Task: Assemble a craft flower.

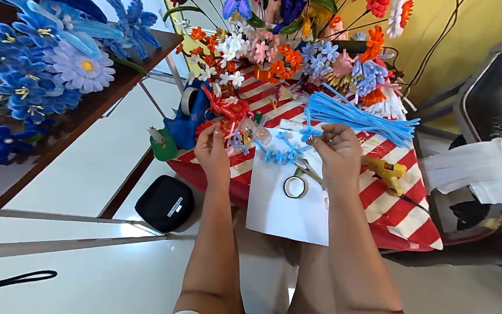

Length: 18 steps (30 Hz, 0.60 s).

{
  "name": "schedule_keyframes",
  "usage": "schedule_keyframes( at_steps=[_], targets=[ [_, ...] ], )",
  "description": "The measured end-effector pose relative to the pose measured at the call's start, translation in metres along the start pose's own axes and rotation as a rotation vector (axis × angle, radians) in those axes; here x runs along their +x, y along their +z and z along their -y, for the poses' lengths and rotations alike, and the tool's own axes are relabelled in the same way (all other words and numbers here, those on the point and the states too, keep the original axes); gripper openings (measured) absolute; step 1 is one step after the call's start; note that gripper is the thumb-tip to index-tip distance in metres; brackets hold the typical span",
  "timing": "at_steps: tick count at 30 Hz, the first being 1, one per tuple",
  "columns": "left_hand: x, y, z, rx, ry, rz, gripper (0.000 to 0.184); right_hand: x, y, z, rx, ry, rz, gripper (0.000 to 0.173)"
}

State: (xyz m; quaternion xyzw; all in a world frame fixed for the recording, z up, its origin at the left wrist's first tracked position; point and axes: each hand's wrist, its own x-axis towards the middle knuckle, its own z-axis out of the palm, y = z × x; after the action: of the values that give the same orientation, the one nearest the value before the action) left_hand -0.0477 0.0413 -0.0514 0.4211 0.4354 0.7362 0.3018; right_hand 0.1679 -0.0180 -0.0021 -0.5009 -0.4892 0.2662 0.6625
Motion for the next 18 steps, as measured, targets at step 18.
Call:
schedule_keyframes(
  at_steps=[18],
  targets=[
    [0.015,-0.018,-0.012,-0.22,0.061,-0.356,0.021,0.038,0.099,-0.016,-0.308,0.09,0.464,0.035]
  ],
)
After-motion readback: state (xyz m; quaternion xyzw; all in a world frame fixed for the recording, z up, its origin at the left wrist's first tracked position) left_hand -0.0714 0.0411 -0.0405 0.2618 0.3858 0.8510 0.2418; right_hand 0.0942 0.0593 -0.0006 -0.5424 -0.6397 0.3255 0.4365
